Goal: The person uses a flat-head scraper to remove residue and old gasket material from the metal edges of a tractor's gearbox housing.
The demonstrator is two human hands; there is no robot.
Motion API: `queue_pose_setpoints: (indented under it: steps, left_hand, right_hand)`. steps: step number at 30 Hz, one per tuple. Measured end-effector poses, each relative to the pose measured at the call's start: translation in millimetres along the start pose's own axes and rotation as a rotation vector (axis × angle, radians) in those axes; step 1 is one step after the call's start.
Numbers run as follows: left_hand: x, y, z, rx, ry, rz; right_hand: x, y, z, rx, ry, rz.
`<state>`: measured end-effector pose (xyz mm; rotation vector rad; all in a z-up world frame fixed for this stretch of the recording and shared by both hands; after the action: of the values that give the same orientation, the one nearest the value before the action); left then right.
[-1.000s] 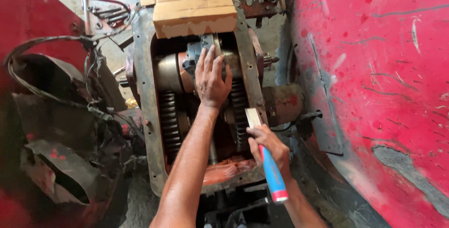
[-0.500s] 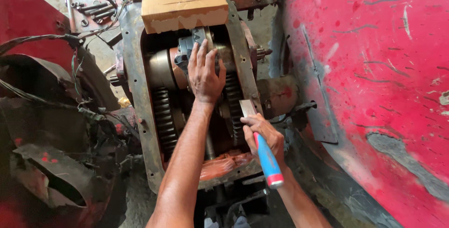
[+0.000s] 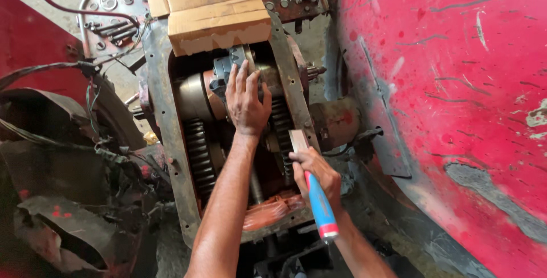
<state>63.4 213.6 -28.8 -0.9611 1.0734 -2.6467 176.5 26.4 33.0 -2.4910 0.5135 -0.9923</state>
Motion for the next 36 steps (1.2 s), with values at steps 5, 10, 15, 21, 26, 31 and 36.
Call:
queue_pose_setpoints:
  steps: [5,10,15,21,26,31,36]
  left_hand:
    - [4,12,2,0.011,-0.006,0.016]
    - [0,5,0,0.007,0.014,0.001]
    - [4,11,3,0.019,0.017,0.011]
    - [6,9,5,0.016,0.013,0.01]
    - [5,2,5,-0.001,-0.001,0.005]
    - [3,5,0,0.0,0.01,-0.01]
    - [4,1,2,0.005,0.023,-0.008]
  right_hand:
    - [0,6,4,-0.087,-0.022,-0.022]
    - [-3,0,3,-0.028,-0.017,0.008]
    - [-3,5,3,-0.07,-0.006,0.006]
    - [-13,-20,13,-0.137,-0.032,-0.004]
    - [-8,-20,2,-0.086,0.004,0.063]
    - [-12,-10,0,-0.146,0.01,0.088]
    - [-9,-20,-11,-0.089,0.024,0.1]
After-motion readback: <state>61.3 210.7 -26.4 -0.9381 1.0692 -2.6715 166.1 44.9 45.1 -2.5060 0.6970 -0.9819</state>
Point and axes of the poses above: each hand's wrist, its own y-axis away from the middle knuckle, its own x-axis out of the back of the hand, z = x × y, the point moved 9 cm from there along -y, towards the middle knuckle, and after that the axes turned 7 degrees about y, right-handed, at the moved point
